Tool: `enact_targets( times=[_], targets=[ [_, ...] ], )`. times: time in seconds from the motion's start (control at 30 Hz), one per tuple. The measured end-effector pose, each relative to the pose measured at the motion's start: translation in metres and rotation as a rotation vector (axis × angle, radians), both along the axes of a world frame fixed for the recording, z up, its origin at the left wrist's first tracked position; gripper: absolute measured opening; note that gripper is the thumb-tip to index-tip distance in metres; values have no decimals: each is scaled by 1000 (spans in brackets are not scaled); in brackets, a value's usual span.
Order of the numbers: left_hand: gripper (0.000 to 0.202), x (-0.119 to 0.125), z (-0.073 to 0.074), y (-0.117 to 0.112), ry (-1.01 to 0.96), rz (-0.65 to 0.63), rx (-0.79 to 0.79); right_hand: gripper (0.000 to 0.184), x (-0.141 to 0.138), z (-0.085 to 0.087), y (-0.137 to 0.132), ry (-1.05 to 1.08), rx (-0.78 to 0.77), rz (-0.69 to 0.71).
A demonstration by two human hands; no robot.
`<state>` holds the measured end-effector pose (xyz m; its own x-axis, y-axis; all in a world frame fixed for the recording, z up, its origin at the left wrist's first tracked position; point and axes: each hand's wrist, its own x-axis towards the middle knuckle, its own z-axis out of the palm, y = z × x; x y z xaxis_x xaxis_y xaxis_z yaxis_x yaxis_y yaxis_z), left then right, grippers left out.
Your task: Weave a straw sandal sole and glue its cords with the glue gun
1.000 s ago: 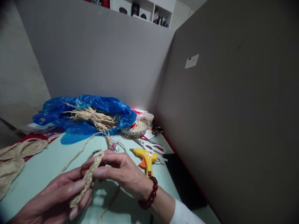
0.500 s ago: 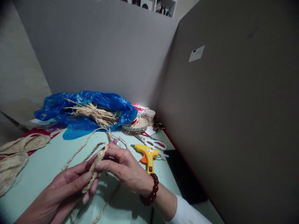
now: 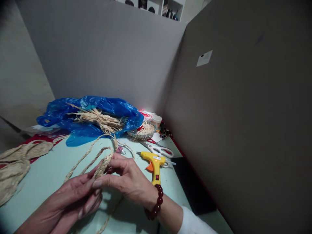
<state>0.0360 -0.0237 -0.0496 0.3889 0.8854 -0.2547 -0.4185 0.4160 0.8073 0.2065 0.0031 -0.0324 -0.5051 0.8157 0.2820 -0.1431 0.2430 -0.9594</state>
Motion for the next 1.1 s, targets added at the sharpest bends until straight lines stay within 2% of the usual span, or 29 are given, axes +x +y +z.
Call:
enact_targets(
  times=[0.23, 0.33, 0.43, 0.47, 0.63, 0.77, 0.87, 0.93, 1.0, 1.03, 1.1],
  targets=[
    [25, -1, -4, -1, 24, -7, -29, 27, -3, 5, -3, -7, 88, -78],
    [27, 1, 0, -2, 51, 6, -23, 22, 0, 1, 1, 0, -4, -1],
    [31, 2, 5, -5, 81, 4, -20, 42, 6, 1, 4, 66, -144, 88],
    [31, 2, 6, -6, 90, 1, -23, 44, 8, 2, 4, 88, -175, 88],
    [32, 1, 9, -7, 137, -16, -31, 17, 11, 10, 2, 79, -188, 4],
    [36, 0, 9, -7, 187, -3, -30, 13, 11, 10, 2, 76, -177, -9],
    [34, 1, 7, -6, 213, -13, -14, 14, 15, 9, 5, 51, -176, 35],
    [33, 0, 5, -6, 241, -30, 19, 22, 19, 9, 7, 23, -170, 78],
    [34, 0, 3, -4, 291, -8, 99, 40, 22, 12, 9, -8, -154, 86],
    [35, -1, 3, -3, 332, 19, 153, 45, 23, 14, 9, -25, -139, 57],
    [36, -3, 1, -2, 435, 75, 266, 41, 23, 17, 9, -75, -100, -46]
  ],
)
